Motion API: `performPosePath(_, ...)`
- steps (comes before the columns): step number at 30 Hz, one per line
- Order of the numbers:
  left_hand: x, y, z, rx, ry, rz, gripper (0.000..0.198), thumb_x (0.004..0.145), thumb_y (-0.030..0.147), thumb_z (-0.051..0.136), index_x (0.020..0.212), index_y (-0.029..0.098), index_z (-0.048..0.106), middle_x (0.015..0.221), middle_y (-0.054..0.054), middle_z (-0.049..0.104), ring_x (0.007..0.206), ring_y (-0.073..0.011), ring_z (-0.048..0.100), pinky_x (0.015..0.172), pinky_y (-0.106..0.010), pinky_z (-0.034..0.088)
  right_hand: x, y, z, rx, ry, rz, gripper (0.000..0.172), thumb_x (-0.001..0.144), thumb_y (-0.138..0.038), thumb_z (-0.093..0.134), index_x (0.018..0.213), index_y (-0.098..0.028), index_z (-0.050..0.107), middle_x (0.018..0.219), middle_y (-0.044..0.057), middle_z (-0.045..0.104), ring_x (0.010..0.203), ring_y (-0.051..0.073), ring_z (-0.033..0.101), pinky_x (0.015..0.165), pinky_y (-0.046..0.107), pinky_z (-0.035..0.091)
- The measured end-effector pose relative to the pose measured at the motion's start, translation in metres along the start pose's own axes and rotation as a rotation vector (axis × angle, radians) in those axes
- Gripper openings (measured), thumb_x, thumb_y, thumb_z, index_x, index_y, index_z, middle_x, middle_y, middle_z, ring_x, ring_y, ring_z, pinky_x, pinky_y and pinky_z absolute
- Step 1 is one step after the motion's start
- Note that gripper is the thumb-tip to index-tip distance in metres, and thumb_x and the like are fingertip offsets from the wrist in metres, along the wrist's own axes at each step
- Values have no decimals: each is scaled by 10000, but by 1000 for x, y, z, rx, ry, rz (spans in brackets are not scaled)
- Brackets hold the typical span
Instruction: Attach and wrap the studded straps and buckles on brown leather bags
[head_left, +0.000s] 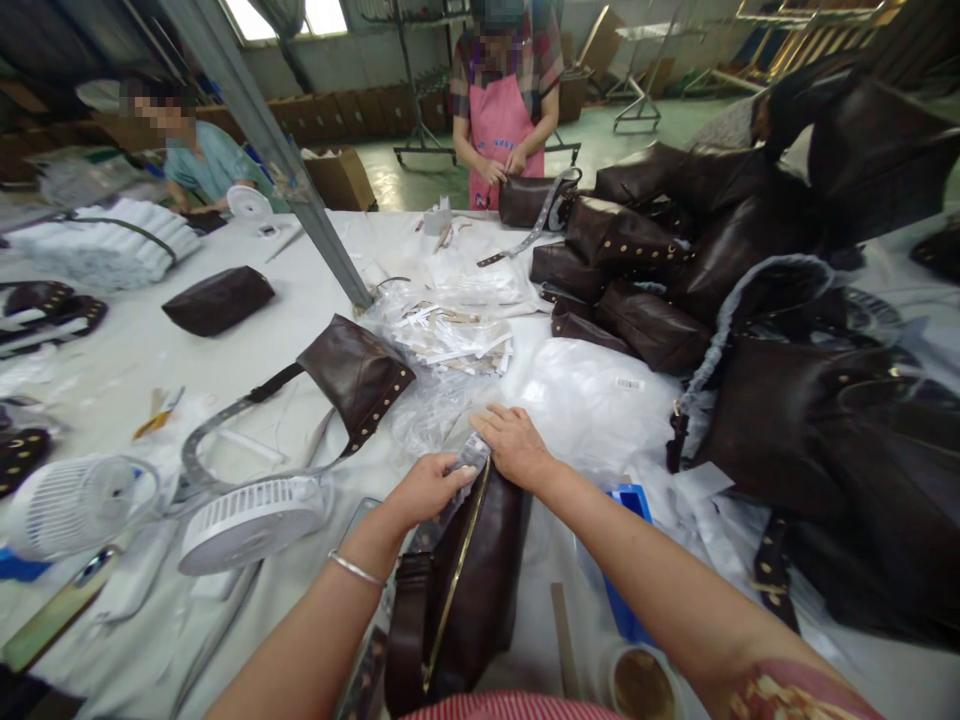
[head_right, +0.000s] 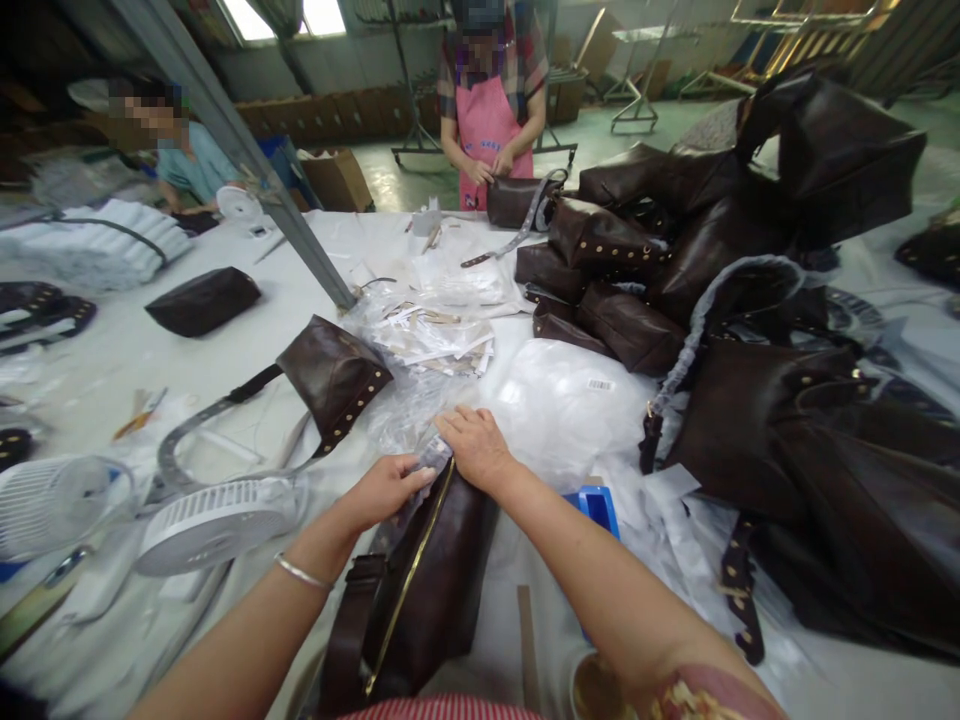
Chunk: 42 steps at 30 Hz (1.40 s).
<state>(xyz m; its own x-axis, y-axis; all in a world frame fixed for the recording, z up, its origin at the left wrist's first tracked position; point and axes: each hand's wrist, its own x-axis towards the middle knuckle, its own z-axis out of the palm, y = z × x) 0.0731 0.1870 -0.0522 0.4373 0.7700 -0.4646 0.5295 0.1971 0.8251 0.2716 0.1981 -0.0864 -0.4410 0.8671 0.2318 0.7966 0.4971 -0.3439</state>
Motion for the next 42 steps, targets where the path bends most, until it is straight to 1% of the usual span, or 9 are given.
performPosePath(4,-1,10,9,-146,-43,-94,369,828,529,550,807,164,595,672,-24,658,494,-135,566,385,-208,341,-3,4,6,75,7,51,462,890,-99,454,1341,-163,533,1341,136,602,1239,261,523,962,415,385)
performPosePath(8,-1,16,15,-263,-61,-143,363,807,534,575,819,173,539,701,-34,668,562,-149,639,453,-217,437,-10,3,5,83,91,81,531,863,-90,466,1393,-134,471,1411,156,533,1289,257,480,994,405,384)
performPosePath(11,-1,21,18,-295,-72,-175,379,799,552,581,801,177,527,611,1,609,482,-123,582,407,-191,385,-13,1,4,35,166,37,500,864,-109,495,1363,-129,509,1444,160,498,1322,282,437,999,424,365)
performPosePath(15,-4,30,21,-338,-75,-185,357,815,542,562,783,197,473,573,61,505,416,-69,463,384,-165,335,-10,4,8,9,216,-53,394,898,-100,472,1262,-176,602,1353,106,603,1296,267,477,1000,440,323)
performPosePath(21,-4,40,22,-349,-28,-186,318,826,505,562,810,211,440,621,78,466,401,-43,391,364,-150,291,1,12,15,59,158,66,287,918,-162,509,1154,-220,662,1293,80,653,1327,284,462,1062,497,241)
performPosePath(26,-2,38,28,-306,-22,-165,265,856,454,515,781,211,441,586,83,453,402,-50,396,392,-171,359,2,23,20,234,67,203,296,888,-180,533,1136,-254,677,1208,24,704,1196,233,587,984,375,410)
performPosePath(29,-2,35,32,-246,-6,-165,266,861,449,498,759,207,462,558,66,470,404,-70,439,347,-156,289,-1,30,20,254,49,210,336,868,-144,513,1136,-255,683,1107,19,742,1010,187,676,878,289,484)
performPosePath(35,-1,32,29,-180,1,-178,274,852,474,496,785,208,501,580,38,527,420,-101,499,296,-143,204,-6,22,8,194,137,145,572,800,-117,560,1369,-148,515,1386,145,562,1285,271,496,1048,422,384)
performPosePath(42,-8,37,22,-179,-35,-168,361,827,546,538,872,188,543,732,-22,664,532,-129,612,355,-151,280,4,21,15,313,104,145,302,868,-166,532,1124,-170,692,1081,103,741,1003,225,679,892,321,491)
